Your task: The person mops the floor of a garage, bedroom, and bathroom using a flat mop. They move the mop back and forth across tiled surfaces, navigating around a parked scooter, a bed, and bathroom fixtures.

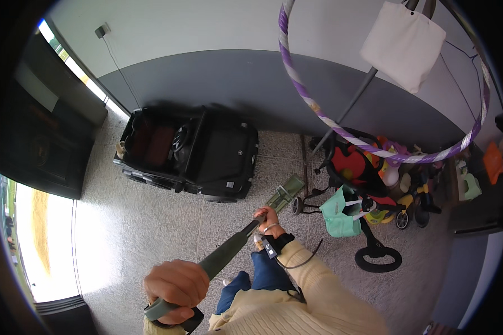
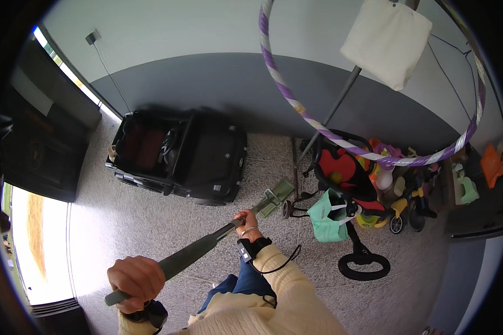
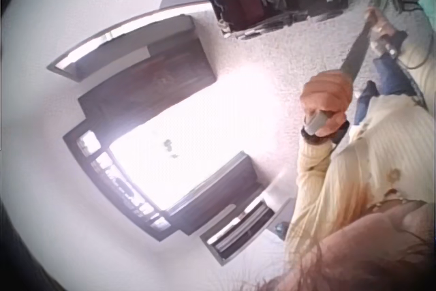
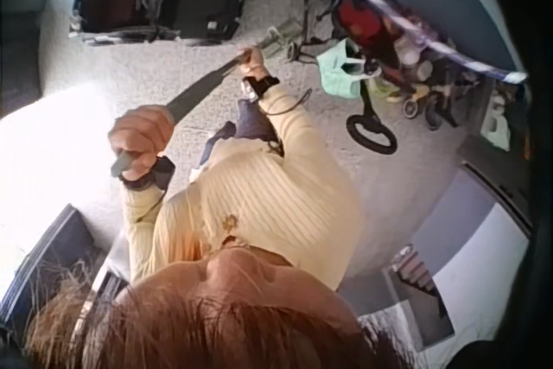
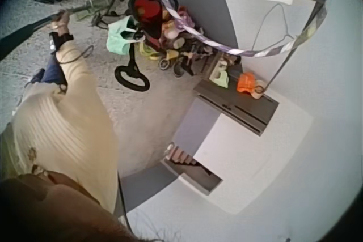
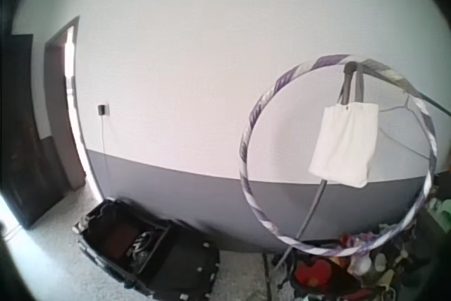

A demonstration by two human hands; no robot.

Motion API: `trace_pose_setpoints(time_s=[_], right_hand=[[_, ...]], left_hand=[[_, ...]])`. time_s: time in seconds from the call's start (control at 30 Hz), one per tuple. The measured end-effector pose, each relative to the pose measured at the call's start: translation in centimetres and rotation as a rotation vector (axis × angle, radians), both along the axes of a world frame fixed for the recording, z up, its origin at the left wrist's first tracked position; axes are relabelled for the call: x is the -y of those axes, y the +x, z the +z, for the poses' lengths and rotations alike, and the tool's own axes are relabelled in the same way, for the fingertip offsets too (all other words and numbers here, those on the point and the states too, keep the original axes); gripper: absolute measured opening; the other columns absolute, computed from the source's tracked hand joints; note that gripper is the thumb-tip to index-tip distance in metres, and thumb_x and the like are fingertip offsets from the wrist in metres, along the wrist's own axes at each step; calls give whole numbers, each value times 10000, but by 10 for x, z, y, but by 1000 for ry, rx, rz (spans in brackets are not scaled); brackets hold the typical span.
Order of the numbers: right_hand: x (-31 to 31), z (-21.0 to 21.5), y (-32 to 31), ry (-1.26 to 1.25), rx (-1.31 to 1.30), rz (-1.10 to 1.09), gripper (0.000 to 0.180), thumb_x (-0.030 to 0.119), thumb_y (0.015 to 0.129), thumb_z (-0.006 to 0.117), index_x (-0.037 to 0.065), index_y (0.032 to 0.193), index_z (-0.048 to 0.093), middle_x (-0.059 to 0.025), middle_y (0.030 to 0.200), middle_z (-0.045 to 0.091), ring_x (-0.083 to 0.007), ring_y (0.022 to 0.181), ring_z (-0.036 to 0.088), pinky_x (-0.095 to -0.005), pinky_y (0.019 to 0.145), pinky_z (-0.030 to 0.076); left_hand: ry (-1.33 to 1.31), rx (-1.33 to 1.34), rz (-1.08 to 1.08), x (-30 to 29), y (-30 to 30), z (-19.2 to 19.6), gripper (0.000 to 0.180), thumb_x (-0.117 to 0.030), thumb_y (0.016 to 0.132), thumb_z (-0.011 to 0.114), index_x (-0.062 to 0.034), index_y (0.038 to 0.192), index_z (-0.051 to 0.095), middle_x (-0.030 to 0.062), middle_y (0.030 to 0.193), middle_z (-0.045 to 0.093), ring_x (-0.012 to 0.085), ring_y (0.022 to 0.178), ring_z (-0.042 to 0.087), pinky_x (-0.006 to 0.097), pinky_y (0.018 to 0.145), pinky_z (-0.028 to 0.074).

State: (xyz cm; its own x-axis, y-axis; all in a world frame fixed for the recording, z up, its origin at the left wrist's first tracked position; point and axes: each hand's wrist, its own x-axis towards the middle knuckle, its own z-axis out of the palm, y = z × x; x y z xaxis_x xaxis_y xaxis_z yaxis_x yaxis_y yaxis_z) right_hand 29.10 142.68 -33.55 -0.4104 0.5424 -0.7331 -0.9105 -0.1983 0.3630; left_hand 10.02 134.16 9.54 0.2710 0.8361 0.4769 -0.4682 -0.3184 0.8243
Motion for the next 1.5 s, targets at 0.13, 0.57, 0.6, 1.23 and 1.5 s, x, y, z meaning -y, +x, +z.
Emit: trace_pose_setpoints(time_s=[0.13, 0.57, 0.6, 1.23, 1.5], right_hand=[[-15, 1, 27, 51, -70, -137, 243, 22, 840, 503, 72, 632, 389, -21, 598, 436, -136, 517, 472, -256, 524, 500], [-77, 12, 62, 22, -63, -285, 248, 15, 828, 504, 71, 624, 374, -24, 583, 437, -122, 498, 487, -244, 507, 537], [-82, 11, 60, 28, -86, -265, 249, 7, 821, 503, 73, 621, 370, -22, 578, 431, -120, 493, 478, -236, 501, 525], [-94, -5, 45, -53, 27, 20, 245, 68, 842, 509, 102, 630, 391, 14, 561, 413, -88, 467, 449, -234, 489, 457], [-109, -4, 26, -69, 35, -11, 251, 43, 793, 535, 97, 600, 383, 0, 555, 436, -103, 460, 468, -235, 486, 474]], left_hand=[[42, -45, -186, -45, 41, 11, 248, -92, 729, 680, -32, 550, 519, 69, 449, 491, 216, 373, 498, 328, 421, 427], [179, -126, -394, -125, 104, 33, 215, -77, 740, 674, -28, 592, 526, 74, 450, 493, 203, 367, 502, 319, 399, 419], [163, -126, -352, -126, 101, 33, 219, -80, 748, 673, -31, 594, 525, 73, 447, 491, 199, 365, 500, 318, 397, 419], [267, -103, -222, -149, 110, 34, 244, -115, 822, 609, -49, 626, 480, 20, 490, 478, 161, 384, 467, 289, 406, 398], [273, -84, -123, -154, 90, 29, 285, -196, 873, 608, -62, 659, 476, -1, 479, 480, 140, 377, 459, 277, 398, 400]])
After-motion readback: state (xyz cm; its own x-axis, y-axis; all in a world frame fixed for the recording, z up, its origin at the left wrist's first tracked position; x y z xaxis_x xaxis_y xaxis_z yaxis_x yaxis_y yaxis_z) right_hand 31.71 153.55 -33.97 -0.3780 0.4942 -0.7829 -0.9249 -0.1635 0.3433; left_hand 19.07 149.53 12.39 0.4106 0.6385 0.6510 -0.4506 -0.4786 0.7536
